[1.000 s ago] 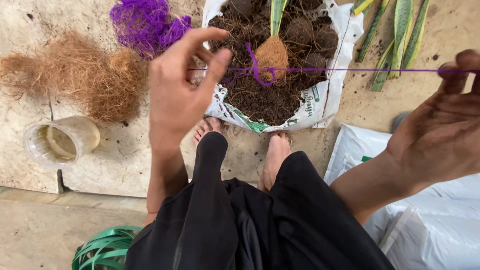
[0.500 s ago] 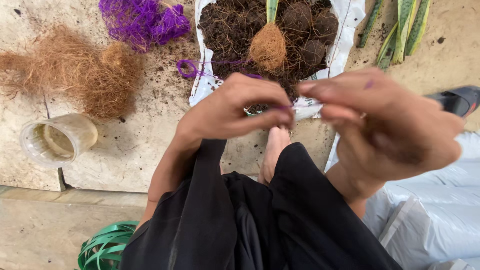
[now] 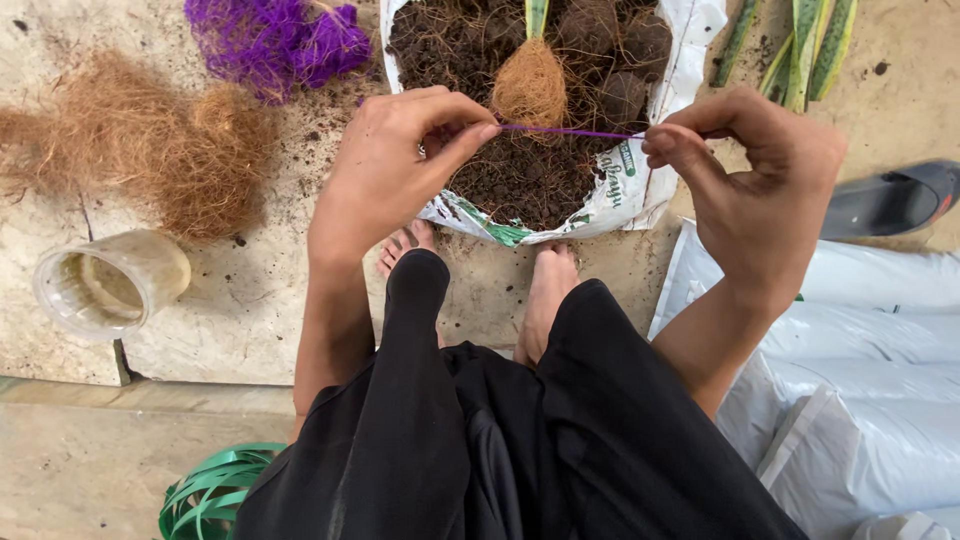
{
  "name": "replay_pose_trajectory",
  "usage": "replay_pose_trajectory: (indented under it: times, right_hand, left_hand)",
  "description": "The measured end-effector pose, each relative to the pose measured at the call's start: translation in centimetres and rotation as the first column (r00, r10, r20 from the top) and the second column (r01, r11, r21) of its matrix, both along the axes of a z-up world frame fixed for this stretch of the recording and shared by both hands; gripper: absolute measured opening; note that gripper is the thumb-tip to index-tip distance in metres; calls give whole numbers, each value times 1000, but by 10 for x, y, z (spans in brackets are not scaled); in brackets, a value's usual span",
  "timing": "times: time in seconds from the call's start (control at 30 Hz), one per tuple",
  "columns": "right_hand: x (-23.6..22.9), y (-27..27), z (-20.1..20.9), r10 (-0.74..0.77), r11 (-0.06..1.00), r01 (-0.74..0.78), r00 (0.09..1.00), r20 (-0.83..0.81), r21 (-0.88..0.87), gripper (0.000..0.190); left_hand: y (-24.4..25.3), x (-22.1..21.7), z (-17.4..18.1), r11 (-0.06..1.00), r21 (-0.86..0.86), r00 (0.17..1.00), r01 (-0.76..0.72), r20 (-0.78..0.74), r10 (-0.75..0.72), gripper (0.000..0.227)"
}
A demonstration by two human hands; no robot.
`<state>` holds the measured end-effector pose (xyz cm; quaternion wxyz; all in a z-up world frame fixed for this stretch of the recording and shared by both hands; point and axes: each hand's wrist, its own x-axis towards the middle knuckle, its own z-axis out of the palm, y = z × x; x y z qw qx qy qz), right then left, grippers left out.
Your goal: The person wraps a plant root ball with coconut coir and secures it with purple string. They then place the wrapped plant aside and pick up another root ball to repeat the process.
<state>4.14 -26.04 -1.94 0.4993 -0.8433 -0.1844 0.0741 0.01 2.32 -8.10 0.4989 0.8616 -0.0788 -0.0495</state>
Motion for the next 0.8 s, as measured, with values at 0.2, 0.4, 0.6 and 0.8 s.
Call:
replay_pose_trajectory:
  times: [0.2,0.4,0.6,0.8]
  right_hand:
    - [4,-3,-10,3,982,24,990,-139,187,5]
    - [-1,10,-19,142,989,-141,990,2,-38,10]
    - [-3,21,-11,127,991,-127,992,-9,-48,14]
    - [-3,16,-6,181,983,-181,983,20,-20,16]
  left_hand:
    - [3,-2,2,971,234,948,36,299,-107,28]
    - [-24,22,-60,895,-445,998,-14,-54,-12,31]
    - [-73,71,-164,968,126,913,-216,-325,246,65]
    - [-95,64,-189,899,414,891,-143,-342,299,94]
